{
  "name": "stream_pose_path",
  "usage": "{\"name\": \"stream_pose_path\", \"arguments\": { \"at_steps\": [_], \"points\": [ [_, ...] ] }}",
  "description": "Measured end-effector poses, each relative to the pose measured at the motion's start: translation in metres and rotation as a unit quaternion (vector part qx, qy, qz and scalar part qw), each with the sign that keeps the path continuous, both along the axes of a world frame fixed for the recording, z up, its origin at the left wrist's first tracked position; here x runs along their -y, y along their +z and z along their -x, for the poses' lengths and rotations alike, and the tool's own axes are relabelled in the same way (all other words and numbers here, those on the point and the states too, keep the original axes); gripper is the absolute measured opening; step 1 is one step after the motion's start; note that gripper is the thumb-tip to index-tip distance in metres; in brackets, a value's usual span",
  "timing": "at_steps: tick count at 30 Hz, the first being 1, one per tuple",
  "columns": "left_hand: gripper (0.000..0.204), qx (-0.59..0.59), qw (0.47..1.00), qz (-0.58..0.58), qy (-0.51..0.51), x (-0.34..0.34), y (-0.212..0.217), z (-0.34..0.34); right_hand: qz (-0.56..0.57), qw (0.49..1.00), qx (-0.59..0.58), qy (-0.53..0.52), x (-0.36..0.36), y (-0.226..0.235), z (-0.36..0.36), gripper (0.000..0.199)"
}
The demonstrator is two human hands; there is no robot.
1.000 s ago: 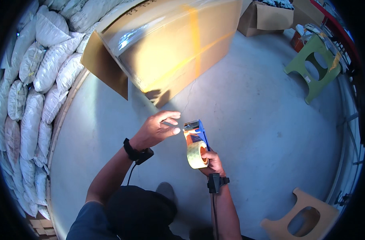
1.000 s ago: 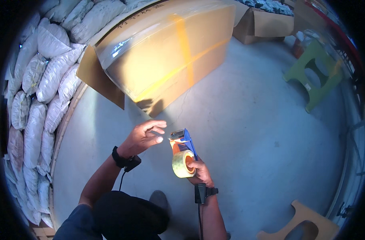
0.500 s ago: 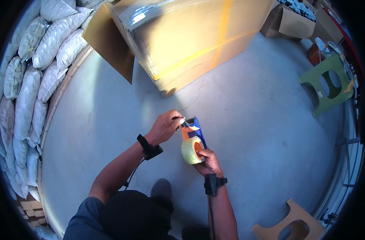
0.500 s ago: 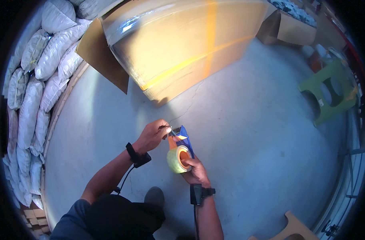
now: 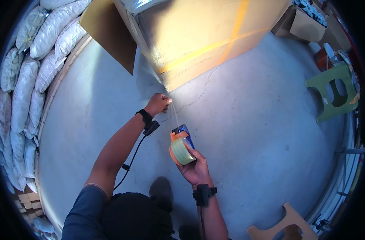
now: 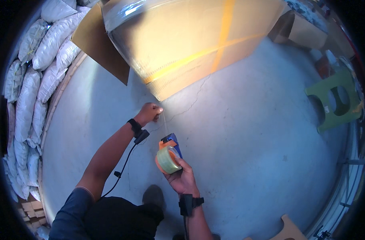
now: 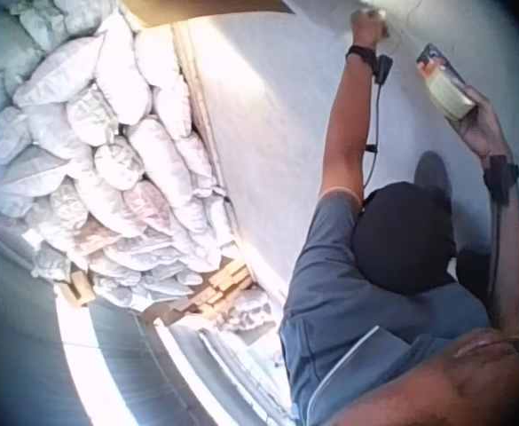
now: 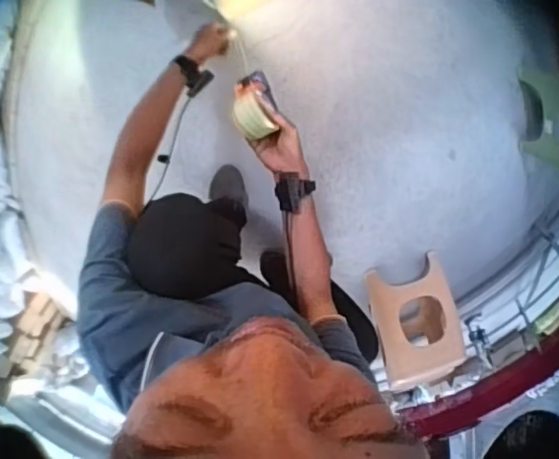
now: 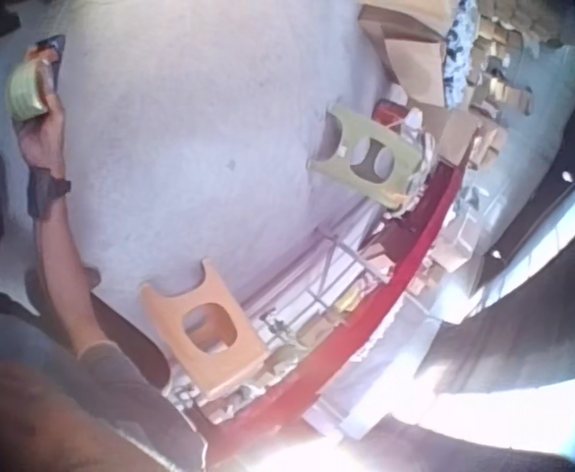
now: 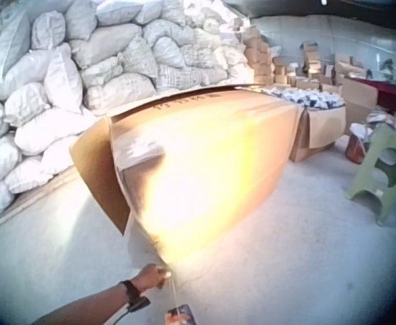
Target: The recorder puts components into a cardboard box and seals it with tape using a tape dispenser.
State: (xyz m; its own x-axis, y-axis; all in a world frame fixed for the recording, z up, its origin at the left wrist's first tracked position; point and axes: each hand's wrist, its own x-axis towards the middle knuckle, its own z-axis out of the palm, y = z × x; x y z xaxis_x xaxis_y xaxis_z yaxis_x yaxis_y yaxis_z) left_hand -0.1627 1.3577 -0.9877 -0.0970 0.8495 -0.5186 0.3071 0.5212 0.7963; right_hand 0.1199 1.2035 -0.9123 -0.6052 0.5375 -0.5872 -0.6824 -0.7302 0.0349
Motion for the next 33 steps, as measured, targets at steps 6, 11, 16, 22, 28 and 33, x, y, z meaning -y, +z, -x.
{"name": "stream_pose_path", "arguments": {
  "at_steps": [6, 11, 16, 22, 28, 33],
  "points": [
    [0.025, 0.134, 0.983, 0.102, 0.079, -0.009, -0.019, 0.004, 0.052, 0.998, -0.025, -0.024, -0.010, -0.033, 0.000, 0.039],
    [0.018, 0.260, 0.937, 0.168, 0.163, -0.019, -0.041, 0.038, 0.039, 0.994, -0.092, -0.052, -0.044, -0.024, 0.009, 0.046],
    [0.011, 0.325, 0.905, 0.154, 0.226, -0.032, -0.053, 0.036, 0.071, 0.989, -0.116, -0.057, -0.059, -0.012, 0.017, 0.048],
    [0.007, 0.284, 0.908, 0.159, 0.265, -0.039, -0.053, 0.022, 0.059, 0.984, -0.157, -0.063, -0.074, -0.014, 0.019, 0.043],
    [0.003, 0.313, 0.899, 0.169, 0.257, -0.036, -0.057, 0.045, 0.046, 0.988, -0.132, -0.059, -0.086, -0.009, 0.033, 0.041],
    [0.014, 0.109, 0.960, 0.040, 0.256, -0.033, -0.048, 0.023, 0.053, 0.986, -0.136, -0.082, -0.091, -0.017, 0.035, 0.038]
  ]
}}
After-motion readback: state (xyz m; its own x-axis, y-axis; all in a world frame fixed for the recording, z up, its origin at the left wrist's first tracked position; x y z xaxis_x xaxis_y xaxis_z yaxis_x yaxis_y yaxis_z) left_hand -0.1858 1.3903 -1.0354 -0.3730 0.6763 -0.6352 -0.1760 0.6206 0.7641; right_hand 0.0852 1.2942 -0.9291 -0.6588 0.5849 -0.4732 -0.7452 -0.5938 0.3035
